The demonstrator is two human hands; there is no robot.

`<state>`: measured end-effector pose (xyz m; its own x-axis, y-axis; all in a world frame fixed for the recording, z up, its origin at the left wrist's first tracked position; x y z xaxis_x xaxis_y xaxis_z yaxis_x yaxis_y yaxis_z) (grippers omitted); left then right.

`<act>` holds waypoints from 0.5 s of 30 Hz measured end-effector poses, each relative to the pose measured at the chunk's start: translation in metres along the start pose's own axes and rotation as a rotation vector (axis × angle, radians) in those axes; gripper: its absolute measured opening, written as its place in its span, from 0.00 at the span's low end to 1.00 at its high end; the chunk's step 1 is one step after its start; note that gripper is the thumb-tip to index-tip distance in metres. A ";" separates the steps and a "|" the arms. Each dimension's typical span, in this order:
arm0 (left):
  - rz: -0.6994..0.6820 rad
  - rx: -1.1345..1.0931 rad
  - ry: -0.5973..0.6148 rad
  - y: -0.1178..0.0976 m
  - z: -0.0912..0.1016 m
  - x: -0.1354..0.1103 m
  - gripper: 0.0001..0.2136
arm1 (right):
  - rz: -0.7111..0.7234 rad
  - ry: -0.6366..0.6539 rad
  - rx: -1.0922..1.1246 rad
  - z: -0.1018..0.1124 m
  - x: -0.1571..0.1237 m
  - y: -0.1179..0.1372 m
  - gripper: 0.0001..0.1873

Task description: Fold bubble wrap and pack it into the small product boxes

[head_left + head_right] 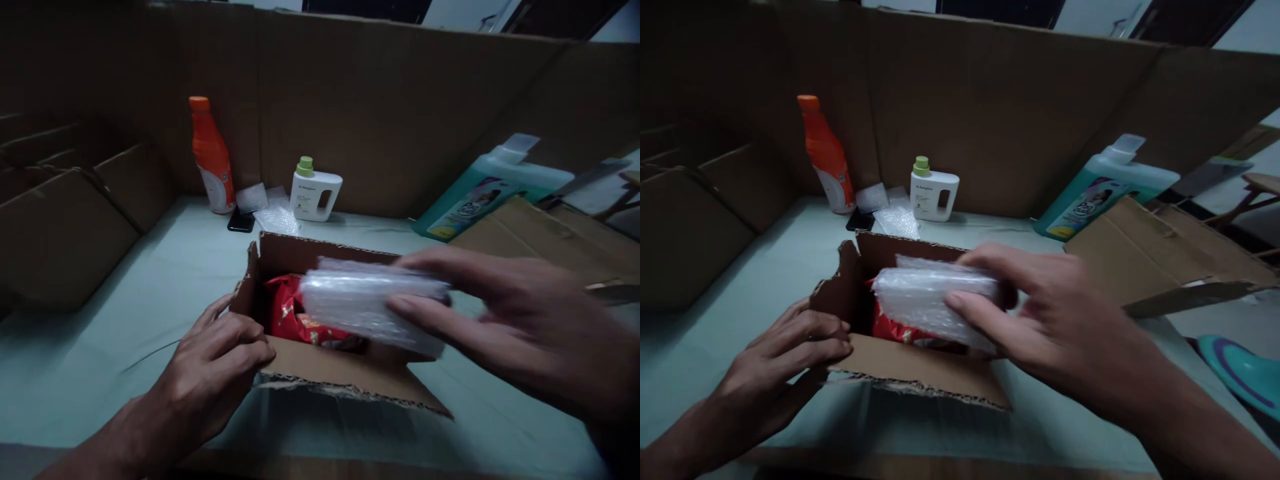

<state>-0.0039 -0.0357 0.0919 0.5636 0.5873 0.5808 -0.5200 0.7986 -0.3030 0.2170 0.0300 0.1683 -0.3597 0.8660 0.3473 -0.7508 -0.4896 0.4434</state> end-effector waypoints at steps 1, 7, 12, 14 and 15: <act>0.012 -0.006 -0.016 0.000 0.000 0.000 0.12 | 0.025 0.155 0.007 -0.028 0.018 0.015 0.07; 0.018 -0.029 -0.085 0.000 0.000 0.002 0.11 | -0.017 0.611 -0.285 -0.149 0.071 0.048 0.06; 0.010 -0.056 -0.122 0.005 0.000 0.001 0.11 | 0.017 0.651 -0.326 -0.173 0.074 0.056 0.09; 0.000 -0.072 -0.119 0.005 -0.003 0.001 0.11 | 0.022 0.634 -0.284 -0.172 0.073 0.057 0.08; 0.000 -0.079 -0.122 0.006 -0.003 0.002 0.11 | 0.007 0.626 -0.291 -0.172 0.072 0.055 0.07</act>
<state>-0.0039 -0.0295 0.0885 0.4794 0.5705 0.6669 -0.4653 0.8095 -0.3581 0.0545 0.0832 0.0760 -0.5513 0.8013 -0.2325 -0.8342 -0.5238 0.1725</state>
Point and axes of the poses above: each hand's wrist, its own x-axis towards the middle knuckle, its own z-axis out of the back of the hand, y = z × x, the point moved 10 cm from there along x, towards the middle knuckle, and after that the axes turned 2 degrees about y, right-handed, at the moved point
